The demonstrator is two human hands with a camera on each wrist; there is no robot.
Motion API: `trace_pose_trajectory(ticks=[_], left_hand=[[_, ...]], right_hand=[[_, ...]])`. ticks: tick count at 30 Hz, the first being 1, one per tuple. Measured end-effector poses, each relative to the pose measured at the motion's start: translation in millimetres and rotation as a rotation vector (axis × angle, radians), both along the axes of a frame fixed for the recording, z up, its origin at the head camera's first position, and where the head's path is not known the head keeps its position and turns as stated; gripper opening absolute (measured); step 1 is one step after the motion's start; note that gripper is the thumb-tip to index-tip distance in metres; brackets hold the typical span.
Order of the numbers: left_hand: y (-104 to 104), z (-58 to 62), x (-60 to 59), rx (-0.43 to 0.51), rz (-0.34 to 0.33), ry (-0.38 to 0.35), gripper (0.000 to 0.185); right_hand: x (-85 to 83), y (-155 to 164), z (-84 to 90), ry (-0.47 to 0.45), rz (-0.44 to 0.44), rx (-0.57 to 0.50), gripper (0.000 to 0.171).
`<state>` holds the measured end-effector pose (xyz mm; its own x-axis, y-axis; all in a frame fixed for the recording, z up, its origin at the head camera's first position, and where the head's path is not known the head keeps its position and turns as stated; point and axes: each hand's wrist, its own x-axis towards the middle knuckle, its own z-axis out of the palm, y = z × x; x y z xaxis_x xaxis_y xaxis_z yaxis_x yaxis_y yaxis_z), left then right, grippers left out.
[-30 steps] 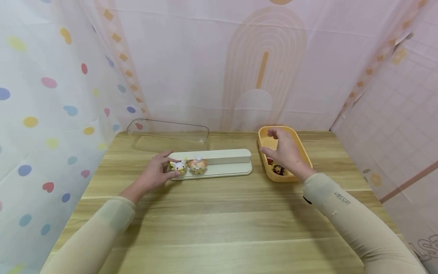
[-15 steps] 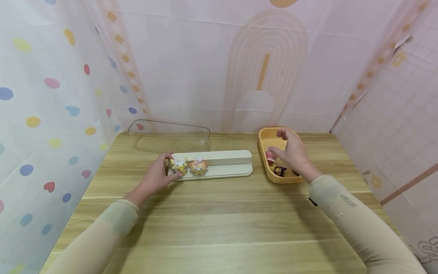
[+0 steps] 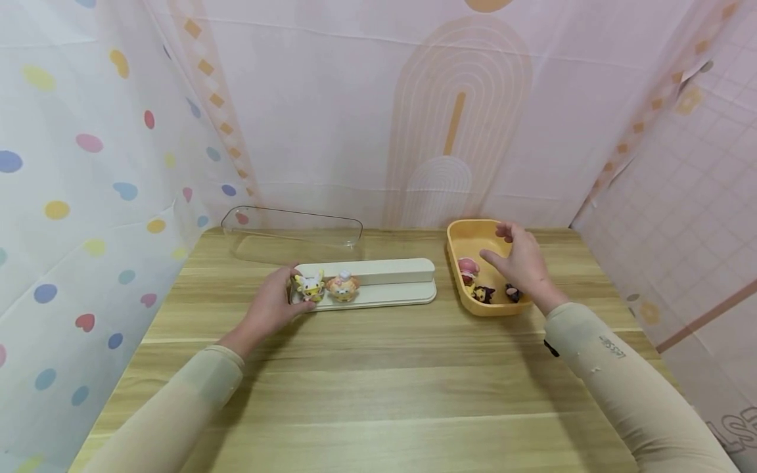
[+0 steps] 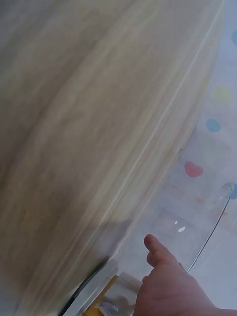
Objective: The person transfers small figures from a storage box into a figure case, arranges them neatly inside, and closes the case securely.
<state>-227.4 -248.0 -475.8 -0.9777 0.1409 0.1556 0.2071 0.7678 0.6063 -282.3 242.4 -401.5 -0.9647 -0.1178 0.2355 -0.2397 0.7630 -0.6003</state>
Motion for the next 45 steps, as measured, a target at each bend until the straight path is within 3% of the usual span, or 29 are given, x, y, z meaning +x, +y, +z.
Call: trace_pose_trajectory(ticks=[6, 13, 21, 25, 29, 33, 38, 45], left_hand=[[-1, 0.1, 0.6, 0.018, -0.004, 0.002, 0.074], [-2, 1.4, 4.4, 0.012, -0.012, 0.011, 0.046], [-1, 3.0, 4.5, 0.017, -0.017, 0.01, 0.052], [-2, 2.6, 3.9, 0.033, -0.02, 0.01, 0.052], [-3, 1.0, 4.1, 0.042, -0.02, 0.007, 0.061], [-5, -0.6, 5.6, 0.037, -0.019, -0.006, 0.083], [-14, -3.0, 4.3, -0.016, -0.052, 0.017, 0.108], [-26, -6.1, 7.5, -0.137, -0.059, -0.012, 0.103]], right_hand=[[-3.0, 6, -2.2, -0.062, 0.014, 0.098, 0.052], [-10.6, 1, -8.1, -0.184, 0.134, 0.204, 0.054], [-15.3, -14, -17.0, -0.059, 0.266, 0.326, 0.051], [-16.1, -20, -18.8, -0.042, 0.3, 0.407, 0.046], [-19.5, -22, -23.8, -0.069, 0.314, 0.451, 0.038], [-23.0, -23, -27.2, -0.116, 0.307, 0.449, 0.03], [-27.2, -20, -29.9, -0.126, 0.288, 0.47, 0.035], [-32.6, -21, -30.7, -0.113, 0.297, 0.485, 0.04]])
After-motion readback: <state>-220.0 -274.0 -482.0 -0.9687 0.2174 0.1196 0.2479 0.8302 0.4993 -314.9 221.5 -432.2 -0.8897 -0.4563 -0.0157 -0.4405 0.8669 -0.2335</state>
